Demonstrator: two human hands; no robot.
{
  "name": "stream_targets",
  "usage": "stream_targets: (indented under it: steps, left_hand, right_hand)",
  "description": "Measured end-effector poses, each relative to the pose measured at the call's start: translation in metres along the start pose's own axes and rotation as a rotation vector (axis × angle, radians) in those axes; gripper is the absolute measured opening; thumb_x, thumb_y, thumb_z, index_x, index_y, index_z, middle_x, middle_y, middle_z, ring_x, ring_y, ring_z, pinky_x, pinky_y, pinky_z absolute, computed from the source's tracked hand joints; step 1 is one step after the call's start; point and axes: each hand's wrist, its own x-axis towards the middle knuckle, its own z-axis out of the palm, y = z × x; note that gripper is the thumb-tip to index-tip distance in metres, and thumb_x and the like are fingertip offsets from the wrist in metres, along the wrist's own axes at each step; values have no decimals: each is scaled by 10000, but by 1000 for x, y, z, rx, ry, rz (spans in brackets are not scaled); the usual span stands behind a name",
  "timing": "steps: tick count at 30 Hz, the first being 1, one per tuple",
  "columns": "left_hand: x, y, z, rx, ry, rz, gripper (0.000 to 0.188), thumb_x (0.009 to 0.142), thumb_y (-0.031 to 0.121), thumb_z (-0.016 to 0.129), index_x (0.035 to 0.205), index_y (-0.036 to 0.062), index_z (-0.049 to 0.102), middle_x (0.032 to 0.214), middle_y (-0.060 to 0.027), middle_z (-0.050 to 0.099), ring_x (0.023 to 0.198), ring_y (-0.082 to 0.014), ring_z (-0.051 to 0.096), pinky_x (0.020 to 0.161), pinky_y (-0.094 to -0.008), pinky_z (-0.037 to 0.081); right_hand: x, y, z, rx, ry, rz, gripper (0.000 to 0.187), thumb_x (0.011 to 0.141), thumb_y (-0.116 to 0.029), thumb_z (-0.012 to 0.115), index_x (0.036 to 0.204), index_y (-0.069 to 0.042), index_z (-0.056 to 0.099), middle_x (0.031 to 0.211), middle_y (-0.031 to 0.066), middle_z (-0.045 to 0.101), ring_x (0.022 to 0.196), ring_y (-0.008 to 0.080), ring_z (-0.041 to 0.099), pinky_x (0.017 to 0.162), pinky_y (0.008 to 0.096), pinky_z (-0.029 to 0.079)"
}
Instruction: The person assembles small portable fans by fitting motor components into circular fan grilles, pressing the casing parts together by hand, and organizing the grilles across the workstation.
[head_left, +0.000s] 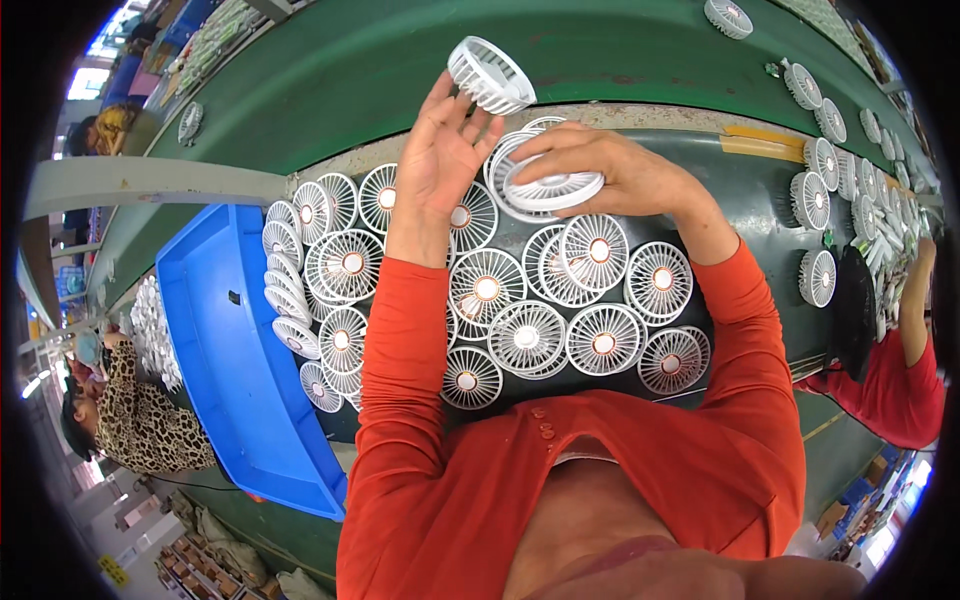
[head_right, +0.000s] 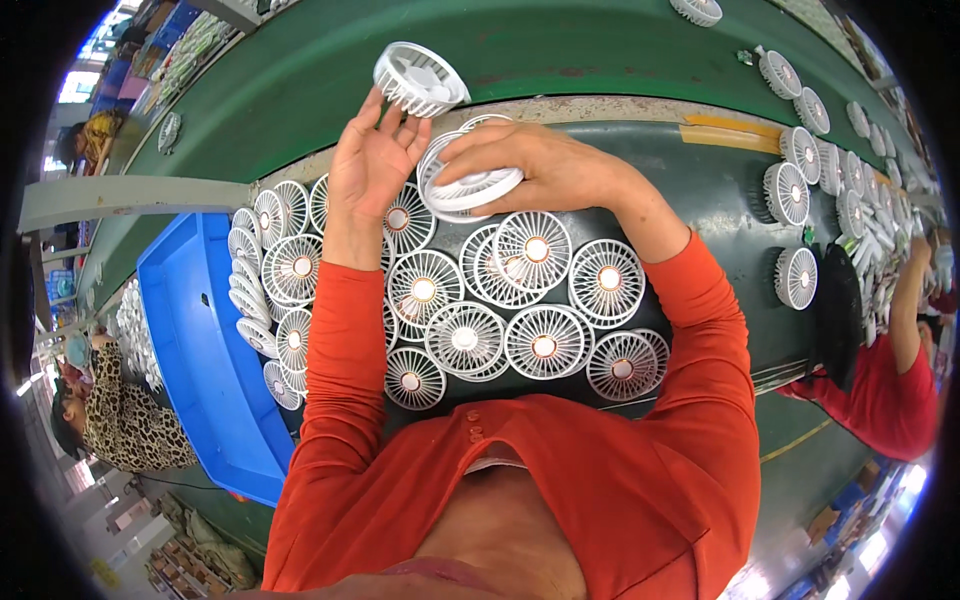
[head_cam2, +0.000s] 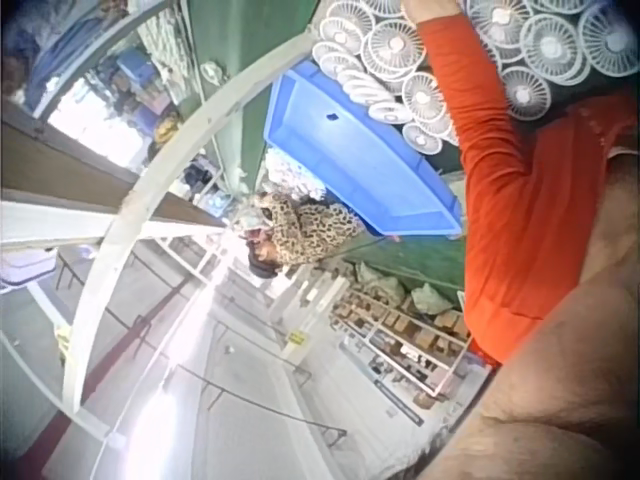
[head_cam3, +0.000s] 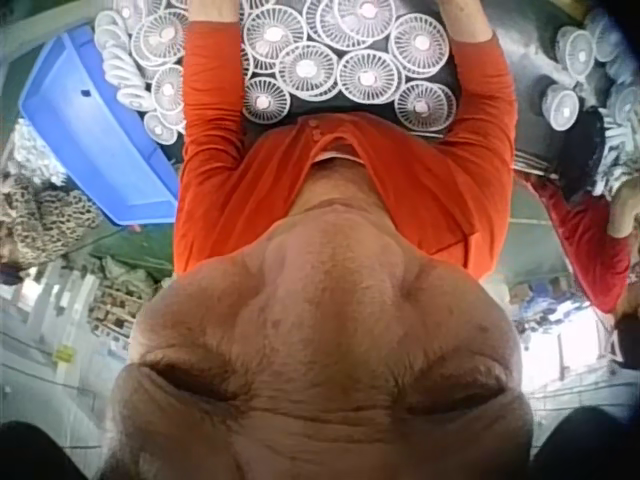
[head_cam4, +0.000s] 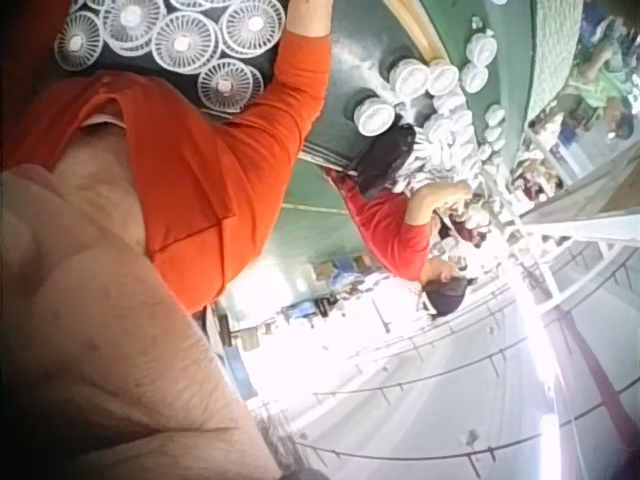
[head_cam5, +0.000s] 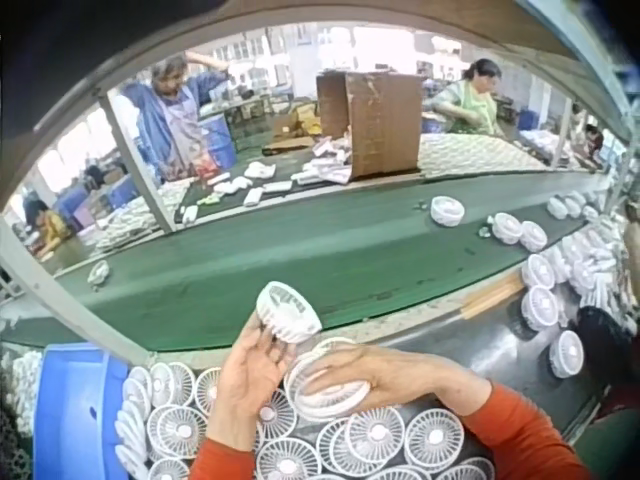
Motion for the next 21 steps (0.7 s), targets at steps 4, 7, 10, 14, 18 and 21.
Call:
stream_targets:
  steps: [4,7,10,14,18,21]
  left_hand:
    - [4,0,-2,220,85,-124,550,982,341,511,1427,57,356,1342,-145,466,1042,-224,565,880,-359,503]
    - [9,2,5,547,200,-95,475,988,301,501,1379,46,415,1284,-137,521,976,-198,592,820,-328,510]
    - [29,7,-2,1021,239,132,430,946,262,563,1304,30,508,1229,-148,578,1010,-230,597,837,-344,507]
    - [61,11,1,1765,14,686,461,858,198,625,1292,65,545,1252,-179,587,1054,-356,590,943,-389,456]
    - [84,11,9,1780,-343,422,338,850,170,616,1178,87,622,1129,-165,645,993,-332,626,828,-402,486]
    - [88,10,13,1955,-230,267,211,876,162,589,1060,63,618,935,-164,680,879,-361,648,763,-434,495]
  right_hand:
    - [-3,6,-6,174,15,-46,355,807,-133,725,1154,-85,670,1183,92,644,1119,260,583,939,370,461]
    - [-8,9,-10,354,2,94,371,797,-60,710,1165,-44,663,1174,108,656,1072,226,616,916,353,483]
    - [-10,16,-18,357,106,121,318,861,-143,690,1140,4,654,1060,83,684,939,146,627,838,297,494]
    - [-11,27,-22,595,420,297,328,876,-228,695,1093,15,657,976,47,683,854,94,612,764,253,500]
    - [-5,43,-17,848,539,330,319,875,-186,691,1117,11,628,1027,68,668,897,110,616,804,272,510]
    - [-4,59,-11,930,533,371,349,851,-118,704,1161,10,609,1050,86,668,933,138,628,835,287,524]
